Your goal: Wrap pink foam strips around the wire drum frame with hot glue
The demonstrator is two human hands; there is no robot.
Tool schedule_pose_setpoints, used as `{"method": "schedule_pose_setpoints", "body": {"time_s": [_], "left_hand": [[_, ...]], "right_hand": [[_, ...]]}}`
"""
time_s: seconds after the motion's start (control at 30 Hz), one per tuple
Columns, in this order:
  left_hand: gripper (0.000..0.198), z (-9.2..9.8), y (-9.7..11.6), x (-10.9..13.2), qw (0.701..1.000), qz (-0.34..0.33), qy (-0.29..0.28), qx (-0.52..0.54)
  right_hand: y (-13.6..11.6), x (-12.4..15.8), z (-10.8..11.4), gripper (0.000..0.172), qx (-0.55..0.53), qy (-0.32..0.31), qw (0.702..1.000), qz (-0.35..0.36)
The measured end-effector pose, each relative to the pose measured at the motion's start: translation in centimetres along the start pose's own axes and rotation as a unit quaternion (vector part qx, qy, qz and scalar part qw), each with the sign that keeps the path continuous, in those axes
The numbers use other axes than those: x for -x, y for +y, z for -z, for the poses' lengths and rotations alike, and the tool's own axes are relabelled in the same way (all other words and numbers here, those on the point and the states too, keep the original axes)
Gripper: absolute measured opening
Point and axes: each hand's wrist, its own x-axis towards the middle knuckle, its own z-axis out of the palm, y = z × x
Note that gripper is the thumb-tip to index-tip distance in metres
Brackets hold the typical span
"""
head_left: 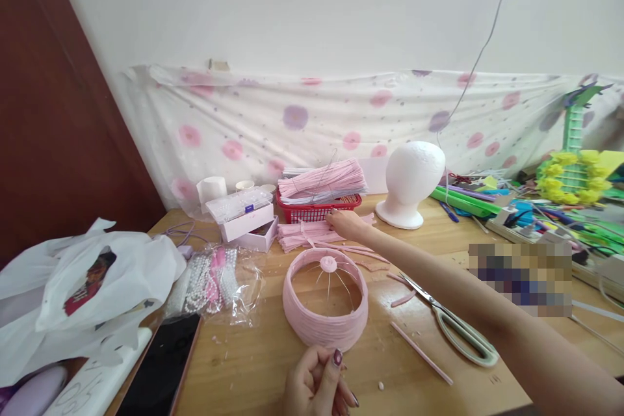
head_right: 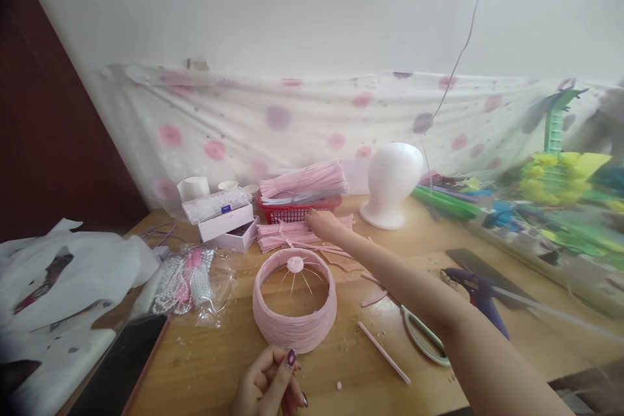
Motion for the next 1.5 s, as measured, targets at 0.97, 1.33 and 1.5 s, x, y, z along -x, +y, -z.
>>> {"method": "schedule_pose_setpoints", "body": {"time_s": [0.97,1.33,1.5], "left_hand": [[0.066,-1.0,0.7,0.8,0.997,-0.051,0.058,-0.027],[0.066,-0.9,0.9,0.8,0.995,-0.064,0.059,-0.049],[0.070,-1.1,1.3,1.6,0.994,-0.065,0.065,-0.053]], "right_hand": [[5.1,4.4,6.5,0.034,-0.105,-0.033,0.993,-0.035],[7.8,7.2,8.9,0.033,-0.246,-0.036,0.968,-0.039],[7.2,8.2,9.4,0.031,-0.221,0.002,0.975,-0.026]]}}
